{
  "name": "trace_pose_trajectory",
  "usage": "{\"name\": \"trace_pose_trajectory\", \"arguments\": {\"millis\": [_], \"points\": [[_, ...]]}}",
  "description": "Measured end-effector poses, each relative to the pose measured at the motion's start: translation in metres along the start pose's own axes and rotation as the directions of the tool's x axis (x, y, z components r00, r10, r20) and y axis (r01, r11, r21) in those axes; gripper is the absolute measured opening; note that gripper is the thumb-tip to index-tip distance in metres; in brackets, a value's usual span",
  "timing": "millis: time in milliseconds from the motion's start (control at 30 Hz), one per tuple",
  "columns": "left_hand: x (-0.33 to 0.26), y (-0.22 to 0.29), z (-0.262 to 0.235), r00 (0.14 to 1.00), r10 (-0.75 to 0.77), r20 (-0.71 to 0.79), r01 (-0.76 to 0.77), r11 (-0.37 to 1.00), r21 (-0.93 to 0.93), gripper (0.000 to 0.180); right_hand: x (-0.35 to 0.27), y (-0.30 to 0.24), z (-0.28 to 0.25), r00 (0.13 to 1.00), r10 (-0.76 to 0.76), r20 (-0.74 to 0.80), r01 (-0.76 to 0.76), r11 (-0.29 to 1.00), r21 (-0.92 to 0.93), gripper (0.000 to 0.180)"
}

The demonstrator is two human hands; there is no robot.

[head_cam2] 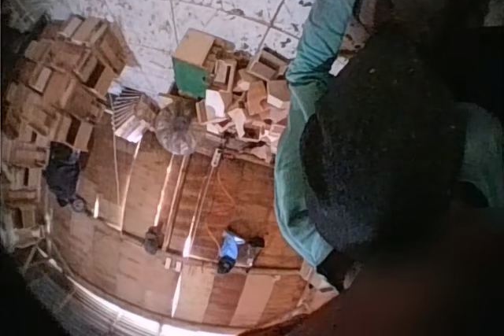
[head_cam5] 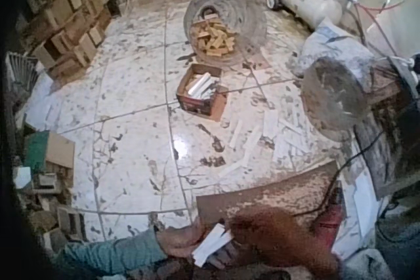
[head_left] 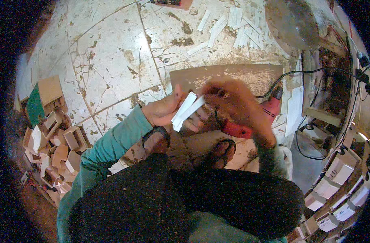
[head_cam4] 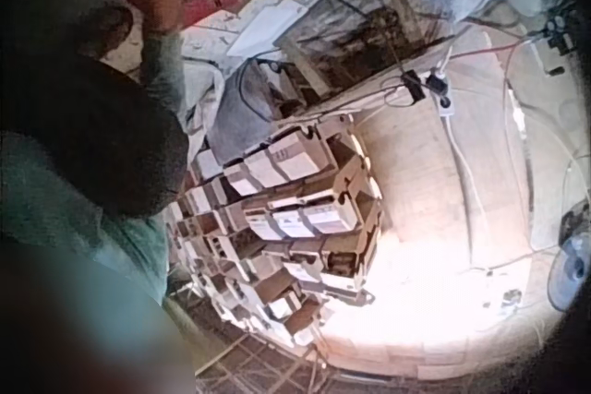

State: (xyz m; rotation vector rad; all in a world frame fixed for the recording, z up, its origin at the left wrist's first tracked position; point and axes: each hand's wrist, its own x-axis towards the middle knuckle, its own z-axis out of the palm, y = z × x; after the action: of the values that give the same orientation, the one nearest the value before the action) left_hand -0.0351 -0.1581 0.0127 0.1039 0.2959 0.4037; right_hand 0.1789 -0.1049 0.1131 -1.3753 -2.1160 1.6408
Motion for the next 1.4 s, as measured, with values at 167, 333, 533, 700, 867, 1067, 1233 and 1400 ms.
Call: {"name": "trace_pose_trajectory", "arguments": {"millis": [167, 333, 533, 700, 867, 1067, 1233, 1400], "points": [[0.001, 0.005, 0.016, 0.992, -0.097, -0.086, 0.119, 0.947, 0.298, 0.053, 0.007, 0.024, 0.038, 0.987, -0.039, -0.153, 0.015, 0.988, -0.154, 0.027], [0.012, 0.008, 0.031, 0.987, -0.057, -0.151, 0.122, 0.873, 0.472, 0.052, 0.003, 0.018, 0.035, 0.994, -0.028, -0.105, 0.012, 0.989, -0.145, 0.037], [0.016, 0.013, 0.037, 0.934, -0.105, -0.343, 0.281, 0.806, 0.52, 0.057, -0.016, 0.017, 0.036, 0.954, -0.28, -0.105, 0.214, 0.884, -0.417, 0.037], [0.045, 0.009, 0.023, 0.945, 0.3, 0.128, -0.227, 0.321, 0.92, 0.046, -0.018, 0.041, 0.024, 0.995, -0.087, -0.042, 0.072, 0.959, -0.273, 0.02], [0.038, 0.012, 0.008, 0.856, 0.512, 0.077, 0.062, -0.249, 0.966, 0.028, -0.003, 0.054, 0.016, 0.916, -0.299, -0.266, 0.233, 0.939, -0.254, 0.024], [0.043, 0.012, 0.006, 0.762, 0.587, 0.275, 0.092, -0.519, 0.85, 0.022, -0.004, 0.055, 0.029, 0.93, -0.23, -0.288, 0.073, 0.881, -0.468, 0.031], [0.057, 0.013, -0.01, 0.765, 0.566, 0.306, 0.124, -0.596, 0.793, 0.032, 0.006, 0.082, 0.026, 0.895, -0.381, -0.232, 0.128, 0.717, -0.685, 0.033], [0.051, 0.003, -0.013, 0.647, 0.683, 0.338, 0.214, -0.589, 0.78, 0.041, 0.013, 0.11, 0.044, 0.799, -0.542, -0.26, 0.188, 0.637, -0.748, 0.031]]}}
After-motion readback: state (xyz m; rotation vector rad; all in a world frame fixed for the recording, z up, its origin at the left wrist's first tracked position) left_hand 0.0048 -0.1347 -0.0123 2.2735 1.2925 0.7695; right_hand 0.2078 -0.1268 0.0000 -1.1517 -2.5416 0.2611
